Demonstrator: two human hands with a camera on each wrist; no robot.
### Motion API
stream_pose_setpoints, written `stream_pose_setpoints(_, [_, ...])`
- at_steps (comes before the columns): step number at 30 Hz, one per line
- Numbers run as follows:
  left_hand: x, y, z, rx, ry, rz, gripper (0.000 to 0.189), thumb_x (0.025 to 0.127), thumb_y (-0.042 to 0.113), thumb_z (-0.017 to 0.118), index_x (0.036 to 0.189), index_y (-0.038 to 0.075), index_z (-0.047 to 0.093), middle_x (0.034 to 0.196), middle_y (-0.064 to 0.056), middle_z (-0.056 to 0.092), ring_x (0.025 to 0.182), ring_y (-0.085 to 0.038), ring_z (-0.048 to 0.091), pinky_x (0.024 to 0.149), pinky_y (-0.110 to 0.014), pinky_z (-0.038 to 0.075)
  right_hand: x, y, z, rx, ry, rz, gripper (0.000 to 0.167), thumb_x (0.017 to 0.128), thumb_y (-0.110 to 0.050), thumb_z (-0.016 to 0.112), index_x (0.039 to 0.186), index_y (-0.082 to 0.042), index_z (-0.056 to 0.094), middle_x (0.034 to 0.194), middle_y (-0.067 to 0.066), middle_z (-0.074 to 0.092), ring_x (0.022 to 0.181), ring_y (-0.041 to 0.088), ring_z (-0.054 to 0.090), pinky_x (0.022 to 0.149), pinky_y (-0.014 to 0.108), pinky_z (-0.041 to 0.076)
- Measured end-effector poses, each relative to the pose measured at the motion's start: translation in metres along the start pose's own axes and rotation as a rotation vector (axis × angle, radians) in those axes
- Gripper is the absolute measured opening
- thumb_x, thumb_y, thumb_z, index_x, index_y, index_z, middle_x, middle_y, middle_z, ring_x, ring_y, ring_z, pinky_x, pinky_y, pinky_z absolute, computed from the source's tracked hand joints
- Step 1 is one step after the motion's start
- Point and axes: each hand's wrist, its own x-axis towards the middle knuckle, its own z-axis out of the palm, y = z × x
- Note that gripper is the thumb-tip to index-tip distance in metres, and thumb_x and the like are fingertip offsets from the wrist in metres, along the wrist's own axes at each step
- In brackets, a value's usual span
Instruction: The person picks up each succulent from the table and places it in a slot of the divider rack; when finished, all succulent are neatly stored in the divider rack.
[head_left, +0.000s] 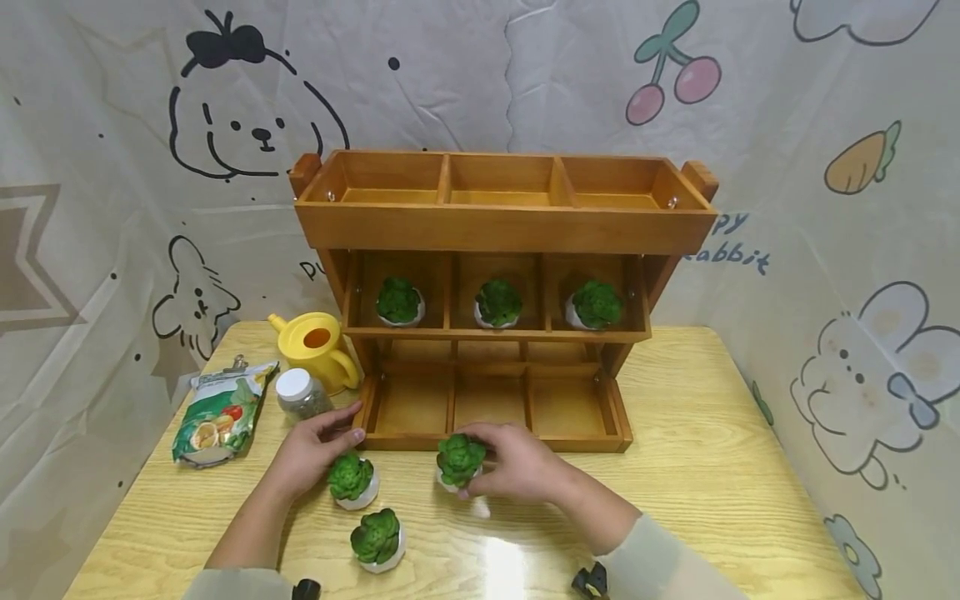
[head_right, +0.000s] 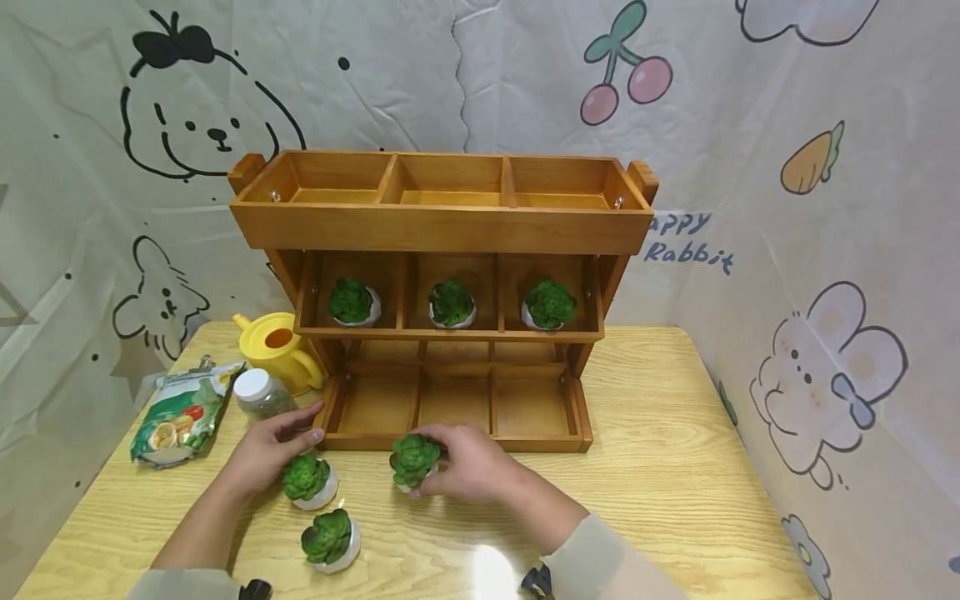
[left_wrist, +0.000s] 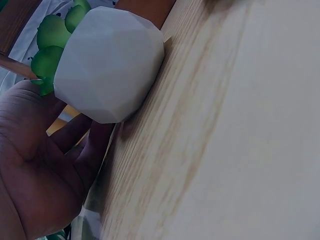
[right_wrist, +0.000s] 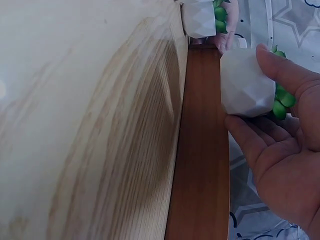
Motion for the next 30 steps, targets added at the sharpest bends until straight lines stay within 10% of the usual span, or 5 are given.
stream_pose_setpoints(30, [0.002,-0.004,-0.002,0.013,0.0,0.016,0.064,0.095,0.044,0.076,0.151,0.019,0.057,0.151,-0.011,0.056,0.135,-0.034,0.056,0.112,-0.053,0.044,-0.028,0.013,-0.034,0.001,0.123,0.068,0.07,0.077,-0.028,0.094,0.138,-0.017,0.063,0.117,-0.007,0.071,0.103,0.01,0.07,0.091,0.031,0.058])
